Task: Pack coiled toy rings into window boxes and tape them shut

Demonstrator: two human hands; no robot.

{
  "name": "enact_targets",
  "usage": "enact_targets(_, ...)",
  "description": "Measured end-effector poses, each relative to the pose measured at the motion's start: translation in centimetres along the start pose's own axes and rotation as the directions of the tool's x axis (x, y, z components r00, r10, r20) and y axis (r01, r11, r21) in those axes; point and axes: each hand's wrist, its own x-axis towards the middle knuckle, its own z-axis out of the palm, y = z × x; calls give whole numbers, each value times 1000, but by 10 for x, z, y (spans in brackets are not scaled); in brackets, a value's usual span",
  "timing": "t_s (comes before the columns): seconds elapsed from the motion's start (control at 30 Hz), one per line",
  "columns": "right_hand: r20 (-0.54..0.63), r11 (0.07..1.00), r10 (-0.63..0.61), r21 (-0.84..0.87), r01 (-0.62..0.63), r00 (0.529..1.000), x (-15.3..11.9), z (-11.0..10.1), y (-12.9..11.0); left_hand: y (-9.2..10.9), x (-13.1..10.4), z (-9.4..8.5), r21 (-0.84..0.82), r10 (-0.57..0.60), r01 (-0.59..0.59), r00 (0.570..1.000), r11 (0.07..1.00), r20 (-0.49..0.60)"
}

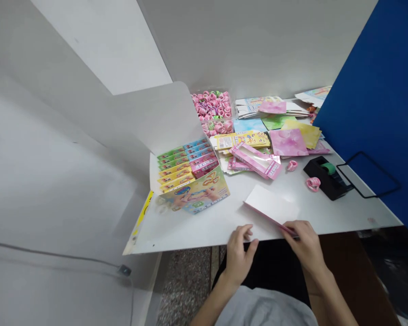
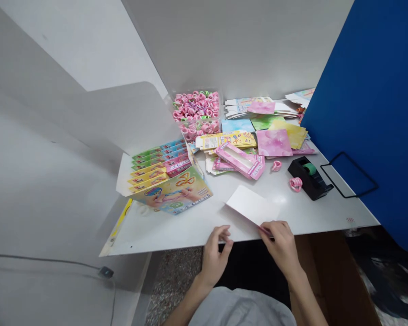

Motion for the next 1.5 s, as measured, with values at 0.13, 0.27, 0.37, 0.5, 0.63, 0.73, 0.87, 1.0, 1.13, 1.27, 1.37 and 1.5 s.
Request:
enact_targets(0.13,206,983,-130,155,99,970,-6,9,-32,21,8,2,-52,-158,168,974,984,163)
enact_targets(0.27,319,965,-257,139,224,912,-6,4,-33,13,37,-6,8,-261,265,942,964,210)
enact_targets(0.37,315,959,-271,5,284,909,-4,-6,-7,-4,58,-16,71,-141,127,959,989,244)
enact_targets(0.5,344,951,-227,-124,283,911,-4,-13,24,-15,67,-14,309,-6,-24,995,951,98)
enact_targets(0.63,302,953,-214,-143,266,929,-8,-12,27,-11,52,-6,408,94,-125,991,904,96)
enact_targets(0.73,277,958,-197,-147,244,941,-6,-12,22,-13,37,-13,356,182,-269,949,895,258)
enact_targets(0.87,243,971,-160,-135,197,957,2,-13,21,-27,29,-30,231,241,-356,880,905,410)
enact_targets(1.0,184,975,-173,-105,194,968,11,-10,26,-34,31,-38,191,238,-339,879,921,413)
enact_targets(1.13,153,990,-116,-61,126,981,13,-3,27,-30,32,-36,187,241,-344,874,920,421)
enact_targets(1.27,142,996,-22,-78,34,990,12,7,23,-21,33,-27,223,164,-254,919,941,358)
enact_targets(1.37,130,989,-11,-142,29,992,12,12,21,-18,37,-20,257,115,-210,933,943,340)
enact_targets(1.5,198,978,-91,-169,125,976,11,4,26,-26,37,-25,249,89,-196,918,948,385)
